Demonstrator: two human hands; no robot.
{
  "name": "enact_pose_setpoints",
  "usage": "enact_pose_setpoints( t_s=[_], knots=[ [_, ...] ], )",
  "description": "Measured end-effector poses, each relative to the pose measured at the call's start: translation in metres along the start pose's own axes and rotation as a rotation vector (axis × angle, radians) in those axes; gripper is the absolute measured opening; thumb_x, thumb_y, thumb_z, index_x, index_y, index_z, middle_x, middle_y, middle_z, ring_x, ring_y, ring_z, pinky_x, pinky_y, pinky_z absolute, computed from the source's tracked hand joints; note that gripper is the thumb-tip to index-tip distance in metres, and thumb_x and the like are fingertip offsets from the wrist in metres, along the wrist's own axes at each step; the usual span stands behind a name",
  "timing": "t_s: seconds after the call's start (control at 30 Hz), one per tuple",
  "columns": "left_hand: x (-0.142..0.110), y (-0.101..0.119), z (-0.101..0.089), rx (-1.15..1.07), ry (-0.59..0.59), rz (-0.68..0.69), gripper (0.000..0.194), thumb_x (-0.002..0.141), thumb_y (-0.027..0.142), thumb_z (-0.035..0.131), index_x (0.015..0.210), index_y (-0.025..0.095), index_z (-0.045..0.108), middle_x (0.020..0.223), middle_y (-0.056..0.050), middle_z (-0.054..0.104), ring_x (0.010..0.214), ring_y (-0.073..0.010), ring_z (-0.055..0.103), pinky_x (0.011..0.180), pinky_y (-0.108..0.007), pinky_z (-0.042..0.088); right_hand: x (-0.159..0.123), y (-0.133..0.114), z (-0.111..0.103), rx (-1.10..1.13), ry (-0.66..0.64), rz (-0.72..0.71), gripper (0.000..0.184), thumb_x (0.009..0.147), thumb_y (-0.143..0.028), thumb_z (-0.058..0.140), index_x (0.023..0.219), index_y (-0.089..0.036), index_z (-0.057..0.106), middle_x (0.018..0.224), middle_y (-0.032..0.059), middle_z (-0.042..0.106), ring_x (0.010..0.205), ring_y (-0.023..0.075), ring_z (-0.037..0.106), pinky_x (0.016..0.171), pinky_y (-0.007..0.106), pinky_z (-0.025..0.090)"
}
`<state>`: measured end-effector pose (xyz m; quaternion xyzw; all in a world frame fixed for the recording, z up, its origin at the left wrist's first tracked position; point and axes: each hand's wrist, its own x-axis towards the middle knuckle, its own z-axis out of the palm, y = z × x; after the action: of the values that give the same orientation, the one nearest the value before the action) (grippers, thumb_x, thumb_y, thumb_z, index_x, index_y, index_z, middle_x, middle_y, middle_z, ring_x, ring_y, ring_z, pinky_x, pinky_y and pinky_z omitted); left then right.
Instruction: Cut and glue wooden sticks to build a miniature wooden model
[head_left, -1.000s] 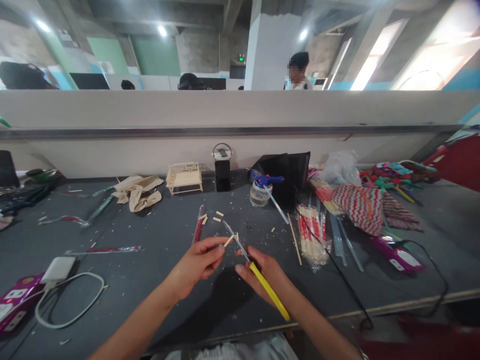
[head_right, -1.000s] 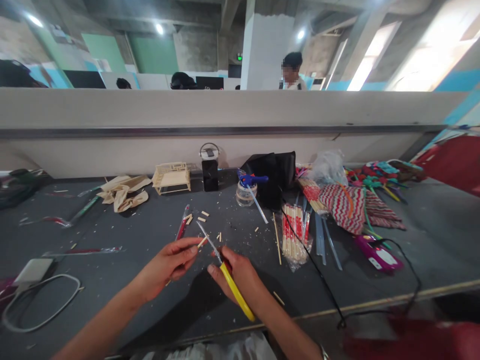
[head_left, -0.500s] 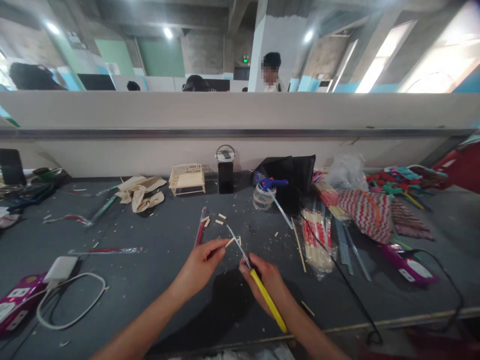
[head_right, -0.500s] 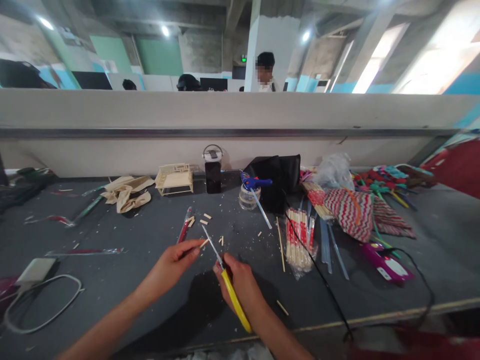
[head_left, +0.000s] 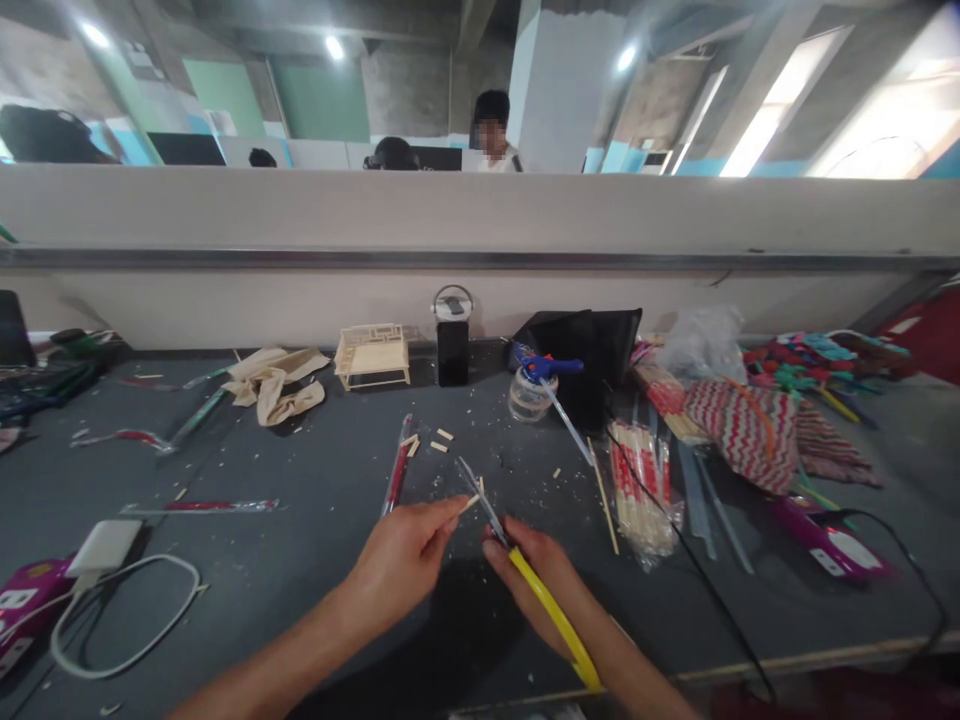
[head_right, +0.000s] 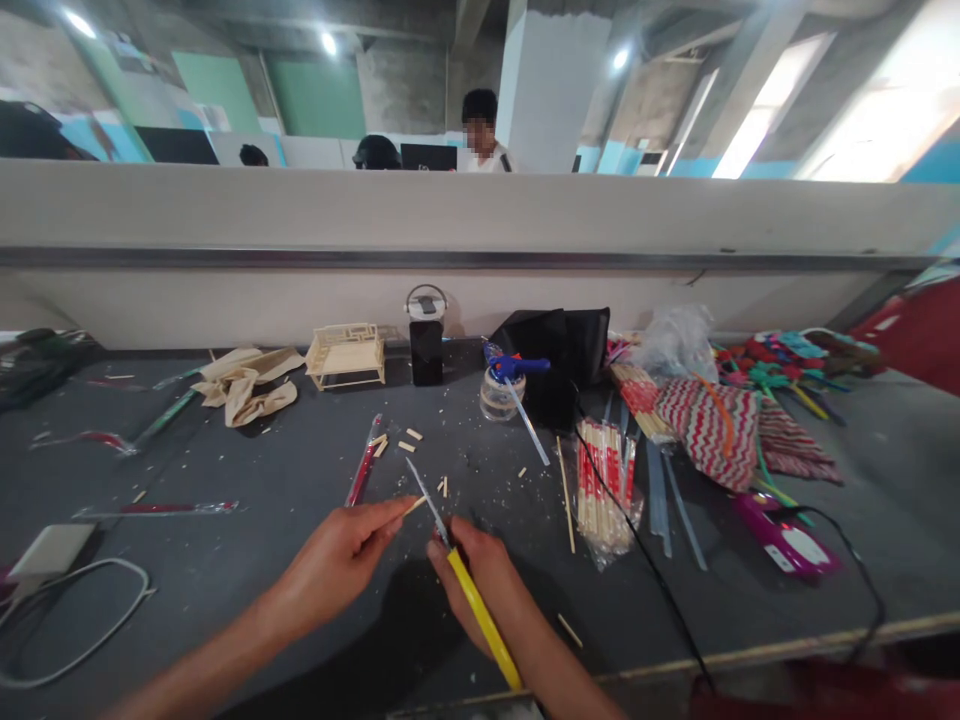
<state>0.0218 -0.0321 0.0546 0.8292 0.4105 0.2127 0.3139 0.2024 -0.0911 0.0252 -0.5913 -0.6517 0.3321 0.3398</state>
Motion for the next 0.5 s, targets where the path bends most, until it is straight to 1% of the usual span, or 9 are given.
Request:
enact_pose_setpoints(
  t_s=[0.1,0.17,0.27,0.33,0.4,0.5],
  knots=[
    [0.002,-0.002,-0.003,0.138,0.02,-0.033,0.036,0.089,0.018,0.042,0.118,0.025,0.062,0.113,-0.002,0.068,0.102,-0.0201,0.065,0.087,-0.032,0.05,0.002,0.006,0.008,0.0,0.049,-0.008,0.02,0.088,-0.032,0.045,0.077,-0.018,0.053,0.067,-0.0009,0.056,0.062,0.0122,0.053,0.059,0.02,0.04],
    [0.004,-0.003,-0.007,0.207,0.016,-0.026,0.035,0.089,0.019,0.042,0.117,0.025,0.063,0.111,-0.002,0.069,0.1,-0.021,0.066,0.085,-0.033,0.052,0.002,0.009,0.011,0.002,0.072,-0.008,0.019,0.087,-0.031,0.046,0.075,-0.017,0.052,0.066,-0.0016,0.054,0.061,0.0116,0.051,0.057,0.02,0.039],
    [0.004,-0.003,-0.009,0.289,0.033,0.005,0.036,0.09,0.02,0.041,0.118,0.026,0.061,0.11,-0.002,0.07,0.097,-0.0214,0.067,0.082,-0.035,0.053,0.002,0.008,0.011,-0.001,0.066,-0.015,0.019,0.087,-0.03,0.045,0.075,-0.017,0.054,0.067,-0.0013,0.054,0.062,0.0115,0.05,0.058,0.019,0.039],
    [0.003,-0.002,-0.006,0.339,0.045,0.012,0.038,0.089,0.018,0.04,0.121,0.025,0.06,0.107,-0.004,0.071,0.092,-0.0218,0.068,0.079,-0.035,0.054,0.002,0.006,0.008,-0.018,0.052,-0.013,0.02,0.087,-0.03,0.045,0.076,-0.017,0.055,0.067,-0.001,0.054,0.062,0.0117,0.05,0.057,0.02,0.039],
    [0.002,-0.001,-0.002,0.347,0.037,0.03,0.039,0.089,0.016,0.04,0.123,0.023,0.058,0.105,-0.005,0.071,0.091,-0.0217,0.068,0.078,-0.035,0.054,0.002,0.003,0.003,-0.034,0.038,-0.003,0.021,0.088,-0.032,0.044,0.077,-0.017,0.056,0.066,-0.001,0.055,0.061,0.0121,0.052,0.058,0.021,0.039],
    [0.002,0.001,0.003,0.275,0.01,0.063,0.037,0.089,0.017,0.04,0.119,0.022,0.061,0.108,-0.004,0.071,0.095,-0.0199,0.067,0.083,-0.032,0.053,0.001,0.0,-0.002,-0.023,0.033,0.008,0.021,0.089,-0.034,0.045,0.081,-0.019,0.057,0.067,-0.0008,0.057,0.061,0.0131,0.054,0.06,0.022,0.04]
  ],
)
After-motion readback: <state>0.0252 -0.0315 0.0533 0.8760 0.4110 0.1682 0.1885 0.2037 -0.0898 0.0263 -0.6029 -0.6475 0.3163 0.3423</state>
